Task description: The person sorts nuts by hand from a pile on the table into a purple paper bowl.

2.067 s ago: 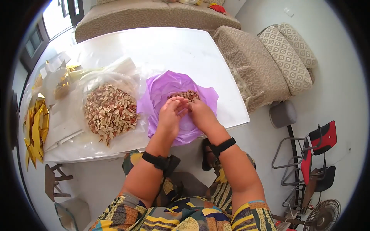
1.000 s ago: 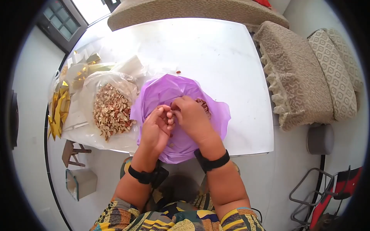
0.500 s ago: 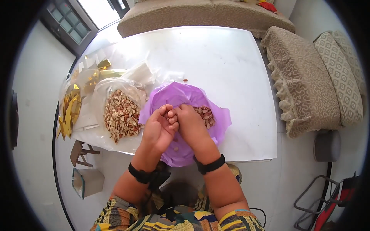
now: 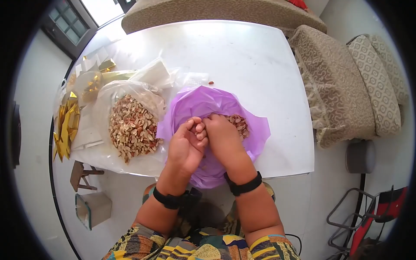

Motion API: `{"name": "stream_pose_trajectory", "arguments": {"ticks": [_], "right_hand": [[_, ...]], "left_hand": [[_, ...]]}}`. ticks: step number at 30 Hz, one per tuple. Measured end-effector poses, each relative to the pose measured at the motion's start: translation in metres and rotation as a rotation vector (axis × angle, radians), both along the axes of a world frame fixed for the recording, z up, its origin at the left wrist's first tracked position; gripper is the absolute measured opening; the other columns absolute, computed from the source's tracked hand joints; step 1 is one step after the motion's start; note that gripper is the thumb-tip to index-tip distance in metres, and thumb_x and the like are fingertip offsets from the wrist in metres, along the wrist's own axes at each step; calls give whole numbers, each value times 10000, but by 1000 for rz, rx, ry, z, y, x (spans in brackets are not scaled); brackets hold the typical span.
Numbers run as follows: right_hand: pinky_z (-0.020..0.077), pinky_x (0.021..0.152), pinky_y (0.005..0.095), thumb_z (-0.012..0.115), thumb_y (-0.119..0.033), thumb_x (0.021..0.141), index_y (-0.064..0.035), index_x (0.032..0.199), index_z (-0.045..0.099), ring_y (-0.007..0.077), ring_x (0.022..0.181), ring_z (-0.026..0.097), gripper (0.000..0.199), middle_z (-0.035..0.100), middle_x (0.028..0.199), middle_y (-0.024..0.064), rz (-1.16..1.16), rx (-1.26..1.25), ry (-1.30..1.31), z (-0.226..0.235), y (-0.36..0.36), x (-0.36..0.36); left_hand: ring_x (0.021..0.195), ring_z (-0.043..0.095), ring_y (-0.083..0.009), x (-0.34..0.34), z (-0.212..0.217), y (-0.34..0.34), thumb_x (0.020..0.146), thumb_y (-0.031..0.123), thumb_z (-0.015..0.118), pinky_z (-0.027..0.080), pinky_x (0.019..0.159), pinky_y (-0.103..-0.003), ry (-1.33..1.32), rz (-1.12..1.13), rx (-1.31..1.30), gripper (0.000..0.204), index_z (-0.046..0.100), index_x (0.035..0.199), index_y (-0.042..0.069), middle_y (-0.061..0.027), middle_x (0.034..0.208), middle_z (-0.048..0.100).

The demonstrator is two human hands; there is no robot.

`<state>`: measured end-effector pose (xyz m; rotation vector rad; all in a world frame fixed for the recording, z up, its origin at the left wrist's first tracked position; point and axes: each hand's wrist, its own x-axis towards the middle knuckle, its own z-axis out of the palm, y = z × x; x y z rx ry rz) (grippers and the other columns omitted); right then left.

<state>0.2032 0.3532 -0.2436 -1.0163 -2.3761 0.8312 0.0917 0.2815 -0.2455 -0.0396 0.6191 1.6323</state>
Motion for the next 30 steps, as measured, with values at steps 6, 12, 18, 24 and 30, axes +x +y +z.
{"name": "stream_pose_trajectory", "arguments": {"ticks": [6, 12, 18, 24, 30], "right_hand": [[526, 731, 437, 577, -72, 874, -43, 934, 659, 354, 865, 647, 107, 647, 927, 153, -72, 80, -30, 2, 4, 4], [523, 810, 438, 683, -38, 817, -41, 956, 658, 351, 991, 606, 141, 634, 980, 145, -277, 268, 12, 6, 5, 18], [480, 967, 438, 729, 1, 780, -5, 1135, 642, 383, 1125, 557, 366, 642, 1142, 177, -247, 288, -20, 2, 11, 29], [434, 1081, 438, 753, -3, 774, 2, 1268, 582, 405, 1260, 514, 523, 571, 1319, 217, -262, 473, 39, 11, 26, 26], [442, 1075, 429, 758, -1, 775, -25, 1257, 610, 387, 1259, 526, 505, 586, 1313, 191, -174, 238, -11, -6, 27, 39]], "left_hand": [[743, 505, -142, -1, -1, 1, 1033, 176, 467, 419, 636, -268, -25, -42, 39, 165, 572, 1057, 51, -26, 847, 547], [813, 548, -170, 1, 1, -1, 1025, 169, 484, 477, 736, -295, -30, -35, -53, 204, 583, 1144, 37, -42, 912, 582], [858, 560, -182, -3, 1, 6, 1029, 170, 480, 502, 790, -323, -7, 23, -138, 285, 559, 1251, 9, -53, 957, 589], [866, 542, -172, -18, -2, 18, 1034, 161, 470, 495, 803, -317, 50, 88, 39, 323, 531, 1308, 1, -48, 947, 574], [857, 528, -170, -5, -5, 24, 1031, 155, 474, 496, 801, -320, 60, 33, 62, 331, 524, 1315, -7, -45, 947, 547]]}}
